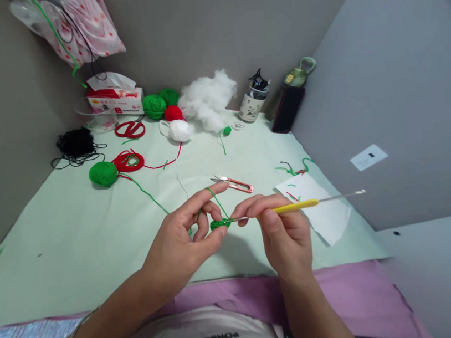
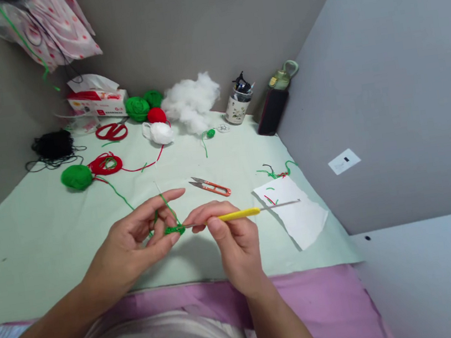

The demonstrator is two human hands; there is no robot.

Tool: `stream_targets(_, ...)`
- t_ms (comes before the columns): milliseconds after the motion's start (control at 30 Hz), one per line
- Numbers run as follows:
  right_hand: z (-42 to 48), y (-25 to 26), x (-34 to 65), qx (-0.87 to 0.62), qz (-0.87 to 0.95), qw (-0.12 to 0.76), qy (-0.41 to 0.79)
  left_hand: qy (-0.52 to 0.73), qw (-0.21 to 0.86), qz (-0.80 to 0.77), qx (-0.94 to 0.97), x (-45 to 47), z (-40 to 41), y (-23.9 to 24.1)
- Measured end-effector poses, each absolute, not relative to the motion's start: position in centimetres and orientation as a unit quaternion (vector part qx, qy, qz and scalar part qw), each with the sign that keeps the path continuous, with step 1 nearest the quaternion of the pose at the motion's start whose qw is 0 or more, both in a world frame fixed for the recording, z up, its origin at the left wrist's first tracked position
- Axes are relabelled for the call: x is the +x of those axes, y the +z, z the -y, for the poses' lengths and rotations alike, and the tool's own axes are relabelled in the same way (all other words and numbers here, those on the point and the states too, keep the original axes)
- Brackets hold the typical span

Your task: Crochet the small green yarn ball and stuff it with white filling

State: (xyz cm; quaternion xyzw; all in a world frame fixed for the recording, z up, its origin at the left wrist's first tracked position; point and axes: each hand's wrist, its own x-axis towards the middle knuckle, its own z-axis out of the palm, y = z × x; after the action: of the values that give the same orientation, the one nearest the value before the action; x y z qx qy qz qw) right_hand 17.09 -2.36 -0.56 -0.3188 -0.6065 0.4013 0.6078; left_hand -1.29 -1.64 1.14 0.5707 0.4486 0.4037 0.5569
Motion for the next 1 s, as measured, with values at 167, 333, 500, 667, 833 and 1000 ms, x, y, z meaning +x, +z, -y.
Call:
stream_targets(167,3.1,-0.4,17.0,-0.338,0.705,0.561,0.272,0.421,0.489,-0.461,0.609,-1.1,1.9,1.0)
stream_targets(333,3.5,-1.2,17.0,-0.307,0.769,0.544,0.134,0.441,0.46,-0.463,0.616,-0.8,1.9,1.4)
stream_targets(500,3.3,-1.5,16.7,-0.312,0.706,0.603,0.203,0.445,0.475,-0.455,0.607,-0.9,1.8,1.7)
stream_targets(667,3.2,-1.2,16.6,-0.31,0.695,0.609,0.225,0.443,0.465,-0.448,0.622,-1.0,1.8,1.7)
stream_targets(833,3.2,-1.7,16.7,-0.298,0.732,0.584,0.186,0.436,0.422,-0.449,0.655,-1.0,1.7,1.3)
stream_targets(1000,3.3,-1.5,17.0,-0.296,0.758,0.556,0.168,0.442,0.335,-0.444,0.704,-1.2,1.8,0.5)
